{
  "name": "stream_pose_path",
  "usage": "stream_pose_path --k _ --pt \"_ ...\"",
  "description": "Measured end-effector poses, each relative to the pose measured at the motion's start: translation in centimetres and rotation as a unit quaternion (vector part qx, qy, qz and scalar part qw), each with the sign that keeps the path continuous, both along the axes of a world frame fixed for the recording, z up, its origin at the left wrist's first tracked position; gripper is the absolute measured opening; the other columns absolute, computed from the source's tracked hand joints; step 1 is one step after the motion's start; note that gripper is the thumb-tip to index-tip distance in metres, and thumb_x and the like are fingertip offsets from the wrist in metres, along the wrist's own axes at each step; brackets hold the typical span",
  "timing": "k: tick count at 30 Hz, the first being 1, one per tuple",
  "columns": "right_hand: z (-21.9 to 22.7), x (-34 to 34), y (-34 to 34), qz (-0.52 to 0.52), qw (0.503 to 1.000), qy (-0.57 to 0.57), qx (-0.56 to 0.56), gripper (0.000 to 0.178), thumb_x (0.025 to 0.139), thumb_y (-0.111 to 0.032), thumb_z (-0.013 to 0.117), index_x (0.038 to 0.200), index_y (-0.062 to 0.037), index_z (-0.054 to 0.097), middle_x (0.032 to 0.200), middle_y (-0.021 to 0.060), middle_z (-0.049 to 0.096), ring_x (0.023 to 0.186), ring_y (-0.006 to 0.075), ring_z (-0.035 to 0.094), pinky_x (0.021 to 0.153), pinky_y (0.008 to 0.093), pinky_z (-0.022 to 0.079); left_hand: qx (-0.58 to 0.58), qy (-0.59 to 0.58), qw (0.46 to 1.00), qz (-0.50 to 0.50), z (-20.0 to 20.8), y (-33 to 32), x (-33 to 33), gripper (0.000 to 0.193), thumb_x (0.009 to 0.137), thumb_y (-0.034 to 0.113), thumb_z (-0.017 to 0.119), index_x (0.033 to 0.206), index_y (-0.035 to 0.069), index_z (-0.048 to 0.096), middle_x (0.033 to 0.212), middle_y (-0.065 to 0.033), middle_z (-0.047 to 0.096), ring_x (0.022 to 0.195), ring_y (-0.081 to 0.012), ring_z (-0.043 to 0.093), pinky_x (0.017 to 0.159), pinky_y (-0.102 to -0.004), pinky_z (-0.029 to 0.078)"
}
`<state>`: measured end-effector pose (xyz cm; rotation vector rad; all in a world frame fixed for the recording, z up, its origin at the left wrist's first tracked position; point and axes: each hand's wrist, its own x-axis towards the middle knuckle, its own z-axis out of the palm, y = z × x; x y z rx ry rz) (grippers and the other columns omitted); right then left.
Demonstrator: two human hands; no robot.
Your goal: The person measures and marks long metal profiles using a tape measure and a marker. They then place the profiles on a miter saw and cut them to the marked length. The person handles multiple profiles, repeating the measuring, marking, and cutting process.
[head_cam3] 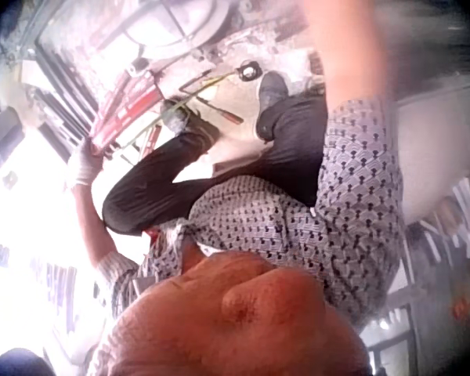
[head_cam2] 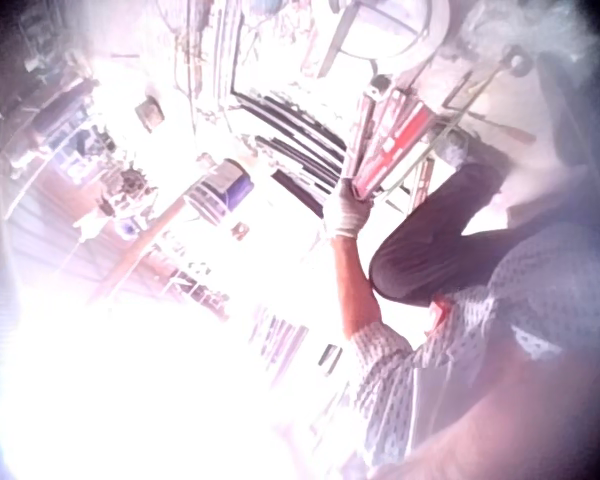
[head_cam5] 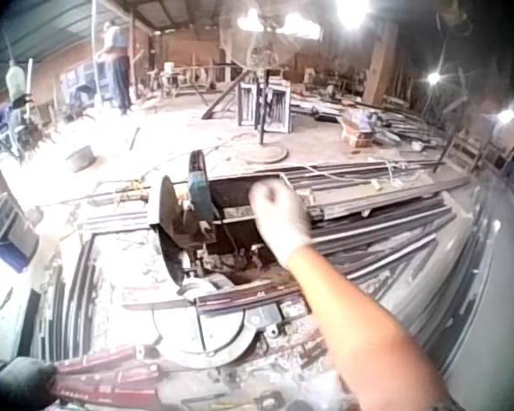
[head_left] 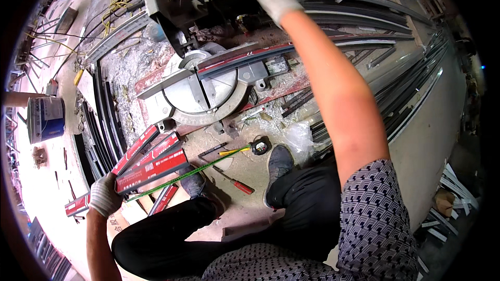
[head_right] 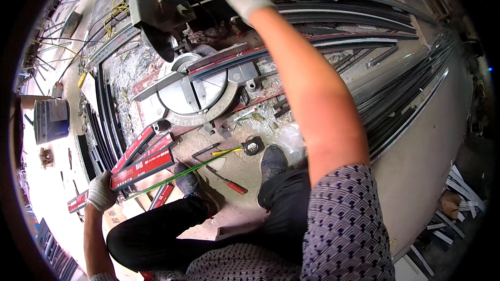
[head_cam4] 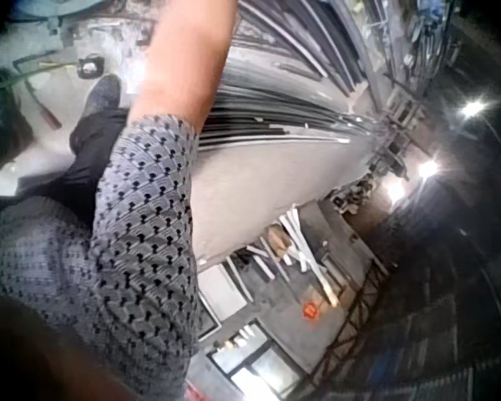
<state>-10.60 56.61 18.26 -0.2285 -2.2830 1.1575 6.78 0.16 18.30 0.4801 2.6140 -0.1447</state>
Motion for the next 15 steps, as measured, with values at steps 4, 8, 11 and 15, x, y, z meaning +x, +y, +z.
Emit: stream_pose_path --k 4,8,11,15 --pt "-13.4 7.4 12.9 -0.177 0.971 -0.151 -0.047 0.045 0.096 -0.036 0.061 0.117 0.0029 0.071 0.092 0.0151 0.074 0.078 0.0236 0.066 0.081 0.0408 0.052 0.032 -0.03 0.998 0.034 -0.1 0.2 1.2 0.033 0.082 0.014 0.07 0.111 0.001 0.065 0.098 -0.025 0.071 0.091 -0.0463 0.068 0.078 -0.0495 0.055" --pt "-30.4 15.0 26.3 -0.286 0.905 -0.313 -0.01 0.037 0.094 -0.035 0.065 0.111 -0.0021 0.071 0.083 0.0094 0.07 0.069 0.0214 0.067 0.066 0.0393 0.055 0.061 -0.089 0.99 0.09 -3.1 -0.5 0.2 0.033 0.078 0.011 0.067 0.108 -0.002 0.065 0.092 -0.0272 0.071 0.089 -0.0437 0.07 0.077 -0.0461 0.057" --pt "-35.5 16.3 28.0 -0.28 0.895 -0.308 -0.163 0.027 0.095 -0.033 0.066 0.101 -0.0068 0.069 0.074 0.0044 0.066 0.059 0.0174 0.064 0.052 0.0342 0.051 0.033 -0.122 0.985 0.117 -4.0 -0.2 -1.0 0.033 0.077 0.011 0.066 0.106 -0.003 0.065 0.089 -0.0285 0.07 0.085 -0.0429 0.071 0.074 -0.0451 0.057" --pt "-36.8 13.7 26.1 -0.281 0.859 -0.298 -0.308 0.022 0.099 -0.032 0.064 0.093 -0.0112 0.064 0.071 0.0011 0.063 0.052 0.0156 0.059 0.045 0.031 0.047 -0.067 -0.151 0.982 0.091 -3.8 0.9 -2.0 0.03 0.076 0.01 0.064 0.102 -0.003 0.066 0.085 -0.0281 0.07 0.081 -0.042 0.071 0.073 -0.0452 0.056"
